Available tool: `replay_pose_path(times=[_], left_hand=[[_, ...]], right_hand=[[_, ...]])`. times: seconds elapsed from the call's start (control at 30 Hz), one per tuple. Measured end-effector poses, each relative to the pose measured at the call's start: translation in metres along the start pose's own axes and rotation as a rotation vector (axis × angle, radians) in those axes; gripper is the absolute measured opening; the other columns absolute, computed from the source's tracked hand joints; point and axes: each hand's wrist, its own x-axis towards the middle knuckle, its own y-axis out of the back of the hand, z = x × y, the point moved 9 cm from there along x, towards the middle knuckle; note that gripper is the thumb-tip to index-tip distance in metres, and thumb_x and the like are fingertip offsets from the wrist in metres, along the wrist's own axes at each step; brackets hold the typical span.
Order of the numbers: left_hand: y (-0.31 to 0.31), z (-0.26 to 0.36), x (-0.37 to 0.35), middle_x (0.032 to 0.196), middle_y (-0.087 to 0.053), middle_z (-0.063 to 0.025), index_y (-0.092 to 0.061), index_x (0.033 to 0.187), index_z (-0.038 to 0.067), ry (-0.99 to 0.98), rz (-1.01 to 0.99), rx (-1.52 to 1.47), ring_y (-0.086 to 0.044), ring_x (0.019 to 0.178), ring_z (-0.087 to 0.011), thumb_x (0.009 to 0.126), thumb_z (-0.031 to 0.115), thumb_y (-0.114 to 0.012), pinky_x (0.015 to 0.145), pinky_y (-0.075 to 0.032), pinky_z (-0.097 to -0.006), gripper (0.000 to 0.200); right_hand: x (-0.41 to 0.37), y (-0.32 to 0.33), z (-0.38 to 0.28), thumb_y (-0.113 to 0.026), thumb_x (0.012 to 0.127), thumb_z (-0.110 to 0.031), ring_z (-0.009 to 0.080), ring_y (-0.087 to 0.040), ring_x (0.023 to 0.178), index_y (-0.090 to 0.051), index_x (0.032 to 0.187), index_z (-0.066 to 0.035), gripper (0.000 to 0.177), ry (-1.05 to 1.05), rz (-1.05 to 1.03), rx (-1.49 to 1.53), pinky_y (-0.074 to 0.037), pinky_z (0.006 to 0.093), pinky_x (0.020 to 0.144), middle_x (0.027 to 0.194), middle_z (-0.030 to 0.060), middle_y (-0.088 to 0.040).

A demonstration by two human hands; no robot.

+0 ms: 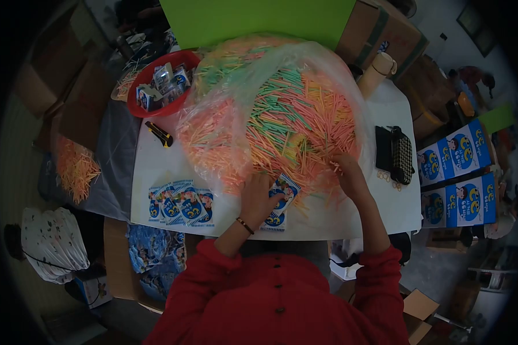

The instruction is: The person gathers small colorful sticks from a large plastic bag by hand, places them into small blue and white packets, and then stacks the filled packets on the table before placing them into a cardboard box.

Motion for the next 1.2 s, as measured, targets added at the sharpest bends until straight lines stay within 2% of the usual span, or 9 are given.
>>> replay_pose_path(times=[0.03,0.1,0.53,0.63,0.7,0.8,0.93,1.0,1.2], left_hand=[[-0.003,-0.004,0.002,0.09,-0.055,-0.0069,-0.061,0.093,0.009,-0.004,-0.005,-0.001,-0.051,0.094,-0.0278,0.074,0.028,-0.073,0.083,-0.035,-0.0408,0.029],[-0.012,-0.018,0.004,0.087,-0.057,-0.0058,-0.06,0.088,0.008,0.015,-0.069,-0.12,-0.052,0.09,-0.0273,0.075,0.027,-0.073,0.082,-0.036,-0.0397,0.026],[0.038,0.013,-0.003,0.099,-0.063,-0.009,-0.062,0.116,0.007,-0.206,0.284,0.01,-0.055,0.1,-0.028,0.082,0.014,-0.066,0.088,-0.039,-0.0411,0.035],[0.048,0.006,0.0,0.1,-0.066,-0.0077,-0.06,0.119,0.006,-0.235,0.271,-0.31,-0.061,0.093,-0.0249,0.087,0.01,-0.063,0.084,-0.046,-0.0375,0.032],[0.006,-0.033,0.005,0.102,-0.069,-0.0071,-0.061,0.118,0.004,0.317,-0.007,-1.24,-0.065,0.087,-0.0186,0.093,0.011,-0.059,0.078,-0.052,-0.0305,0.027],[-0.006,-0.03,0.002,0.102,-0.069,-0.0057,-0.065,0.112,0.003,0.505,-0.072,-1.653,-0.066,0.087,-0.0124,0.095,0.014,-0.058,0.078,-0.053,-0.0269,0.021],[-0.027,-0.038,-0.01,0.104,-0.069,-0.0085,-0.062,0.113,0.002,0.635,-0.127,-1.728,-0.067,0.095,-0.017,0.095,0.013,-0.057,0.085,-0.054,-0.0317,0.022],[-0.032,-0.033,-0.013,0.1,-0.07,-0.0061,-0.066,0.107,0.0,0.599,-0.145,-1.622,-0.067,0.09,-0.0137,0.093,0.01,-0.06,0.078,-0.055,-0.0281,0.019],[-0.04,-0.025,-0.021,0.094,-0.071,-0.0056,-0.069,0.106,0.0,0.466,-0.145,-1.596,-0.066,0.083,-0.011,0.089,0.003,-0.064,0.074,-0.054,-0.0246,0.018]], right_hand=[[-0.007,-0.006,-0.005,-0.056,0.084,0.002,0.0257,-0.057,0.106,-0.059,0.105,-0.002,0.021,-0.006,0.002,-0.001,-0.044,0.0333,0.094,0.102,0.0099,-0.062],[-0.024,-0.026,0.007,-0.052,0.092,0.001,0.0199,-0.06,0.1,-0.059,0.105,-0.001,0.015,-0.257,0.148,0.867,-0.045,0.0303,0.091,0.103,0.007,-0.062],[-0.032,-0.035,0.018,-0.048,0.1,-0.014,0.015,-0.059,0.103,-0.059,0.114,0.0,0.024,-0.309,0.341,0.802,-0.045,0.027,0.09,0.106,0.009,-0.064],[-0.029,-0.021,0.029,-0.046,0.101,-0.017,0.0147,-0.059,0.092,-0.058,0.113,0.0,0.024,-0.355,0.402,0.97,-0.047,0.0274,0.085,0.095,0.0075,-0.064],[-0.033,-0.043,0.045,-0.045,0.101,-0.018,0.0145,-0.056,0.082,-0.056,0.111,-0.004,0.021,-0.636,0.468,1.68,-0.047,0.0282,0.08,0.089,0.0046,-0.06],[-0.038,-0.06,0.038,-0.045,0.101,-0.015,0.0169,-0.055,0.085,-0.055,0.11,-0.005,0.017,-0.779,0.394,1.876,-0.047,0.0315,0.084,0.093,0.0037,-0.055],[-0.046,-0.06,0.028,-0.046,0.1,-0.012,0.0149,-0.054,0.089,-0.054,0.109,-0.004,0.015,-0.653,0.466,1.625,-0.046,0.0302,0.086,0.1,0.0037,-0.055],[-0.045,-0.052,0.02,-0.046,0.1,-0.01,0.0131,-0.055,0.095,-0.054,0.109,-0.003,0.014,-0.389,0.376,0.965,-0.043,0.0293,0.091,0.103,0.0044,-0.057],[-0.046,-0.034,0.004,-0.044,0.101,-0.011,0.0138,-0.056,0.098,-0.055,0.103,-0.004,0.013,-0.308,0.459,0.91,-0.044,0.0311,0.092,0.104,0.0052,-0.06]])
